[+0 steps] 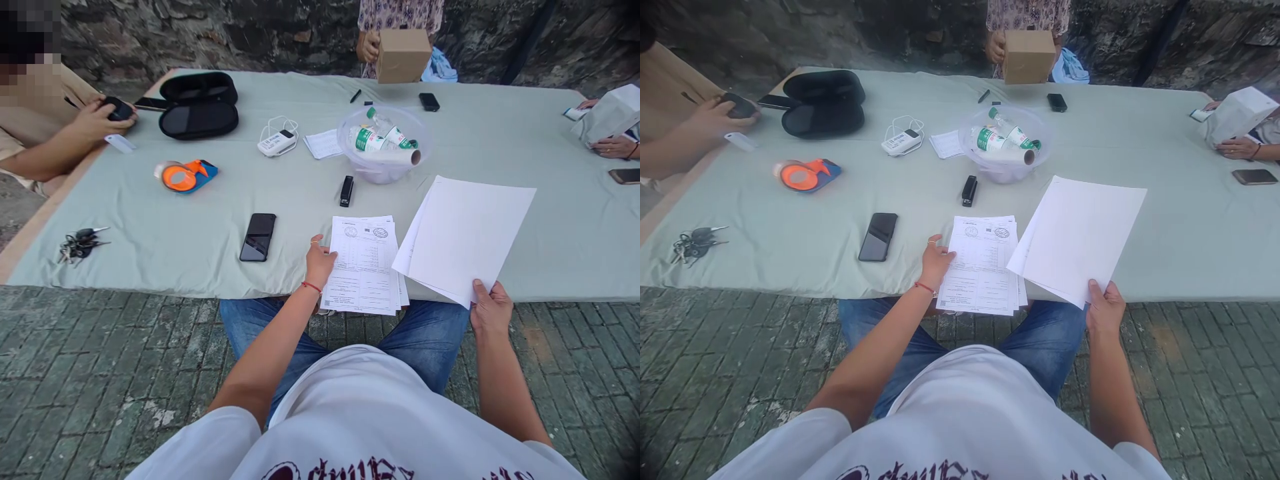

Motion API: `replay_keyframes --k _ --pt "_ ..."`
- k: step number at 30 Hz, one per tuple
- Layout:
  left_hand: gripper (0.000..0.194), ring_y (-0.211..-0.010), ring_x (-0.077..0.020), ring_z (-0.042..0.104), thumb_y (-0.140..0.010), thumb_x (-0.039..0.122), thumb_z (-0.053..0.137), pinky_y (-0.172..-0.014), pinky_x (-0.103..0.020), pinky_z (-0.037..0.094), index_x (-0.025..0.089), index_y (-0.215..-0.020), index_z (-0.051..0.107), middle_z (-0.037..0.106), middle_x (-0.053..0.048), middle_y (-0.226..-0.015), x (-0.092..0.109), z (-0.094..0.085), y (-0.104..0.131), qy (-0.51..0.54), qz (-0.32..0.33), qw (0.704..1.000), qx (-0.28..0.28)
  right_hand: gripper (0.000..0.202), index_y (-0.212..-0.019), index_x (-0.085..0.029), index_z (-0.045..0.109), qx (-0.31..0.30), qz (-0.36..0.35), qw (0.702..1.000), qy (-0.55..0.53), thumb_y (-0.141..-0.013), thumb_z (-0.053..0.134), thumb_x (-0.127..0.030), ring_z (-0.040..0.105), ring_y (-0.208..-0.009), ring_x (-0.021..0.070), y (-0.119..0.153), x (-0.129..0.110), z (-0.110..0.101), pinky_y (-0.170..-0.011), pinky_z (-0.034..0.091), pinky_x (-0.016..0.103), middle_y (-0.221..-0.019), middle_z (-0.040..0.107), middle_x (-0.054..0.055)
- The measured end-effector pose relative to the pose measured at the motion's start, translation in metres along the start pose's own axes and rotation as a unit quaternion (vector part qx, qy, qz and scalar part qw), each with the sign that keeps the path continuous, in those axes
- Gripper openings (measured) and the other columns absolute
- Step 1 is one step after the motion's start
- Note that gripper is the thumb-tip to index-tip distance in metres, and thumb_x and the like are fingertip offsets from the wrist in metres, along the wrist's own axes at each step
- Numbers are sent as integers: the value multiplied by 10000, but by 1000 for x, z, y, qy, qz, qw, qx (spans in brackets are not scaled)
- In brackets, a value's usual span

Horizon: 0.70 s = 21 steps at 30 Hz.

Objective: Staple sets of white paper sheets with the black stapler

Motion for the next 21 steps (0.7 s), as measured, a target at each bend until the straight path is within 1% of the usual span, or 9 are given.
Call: replay_keyframes --k 3,6,8,10,13,16,18,20,21 --pt "550 -831 -197 665 -684 146 659 -768 -321 494 173 -1218 527 655 -102 -1144 -3 10 0 -46 -13 999 1 421 -1036 -199 703 8 8 1000 -2 -653 828 -321 686 -893 175 -1 2 -6 -809 591 323 -1087 720 48" --pt "332 -892 -204 665 -694 154 659 -787 -325 491 169 -1019 591 575 -136 -1311 -4 10 3 -64 -14 998 11 425 -1049 -199 703 15 16 1000 -4 -658 825 -310 689 -875 165 -1 4 -10 -789 594 311 -1094 722 50" --pt "280 -938 -218 661 -699 151 652 -807 -329 488 162 -974 601 603 -133 -1256 -5 6 6 -56 -24 998 14 418 -1049 -203 701 11 22 1000 -4 -664 821 -311 692 -868 164 0 6 -10 -787 595 314 -1081 727 48" --pt "321 -922 -223 661 -708 145 640 -790 -328 491 151 -1027 602 656 -111 -1097 -7 1 10 -34 -42 999 9 400 -1035 -200 701 -6 29 1000 2 -671 817 -322 697 -870 175 3 9 -7 -802 595 333 -1056 735 51" --pt "498 -790 -191 657 -717 143 631 -710 -300 491 149 -1208 550 650 -37 -876 -9 -5 18 5 -57 998 4 389 -1031 -203 705 -58 54 997 13 -684 812 -343 701 -891 190 12 19 3 -845 585 360 -1037 745 48" --pt "696 -693 -160 641 -716 146 628 -657 -269 483 206 -1380 430 618 27 -779 -10 -9 26 49 -50 998 5 380 -1047 -217 709 -130 93 987 32 -712 795 -376 701 -911 200 28 32 20 -870 571 363 -1048 751 39" --pt "590 -672 -160 631 -714 156 617 -641 -268 478 199 -1295 526 627 23 -752 -12 -8 30 70 -56 996 -8 369 -1052 -224 710 -182 115 975 55 -736 774 -405 703 -905 209 41 41 31 -858 569 357 -1039 755 37" --pt "333 -671 -169 621 -716 183 610 -638 -279 473 165 -1045 657 645 -8 -736 -15 -6 32 80 -74 994 -28 363 -1054 -230 709 -231 126 961 82 -758 750 -437 704 -901 219 55 47 42 -843 568 355 -1023 760 36" --pt "229 -685 -174 620 -721 205 610 -648 -287 474 158 -934 679 657 -24 -743 -16 -4 33 85 -83 992 -35 363 -1054 -231 709 -251 129 955 94 -768 737 -453 704 -902 224 61 49 47 -839 567 356 -1017 761 37"
Point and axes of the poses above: each hand's wrist, its own y-axis away from the middle knuckle, its own z-axis out of the palm, x = y × z, the point moved 3 cm from there along -y, towards the middle knuckle
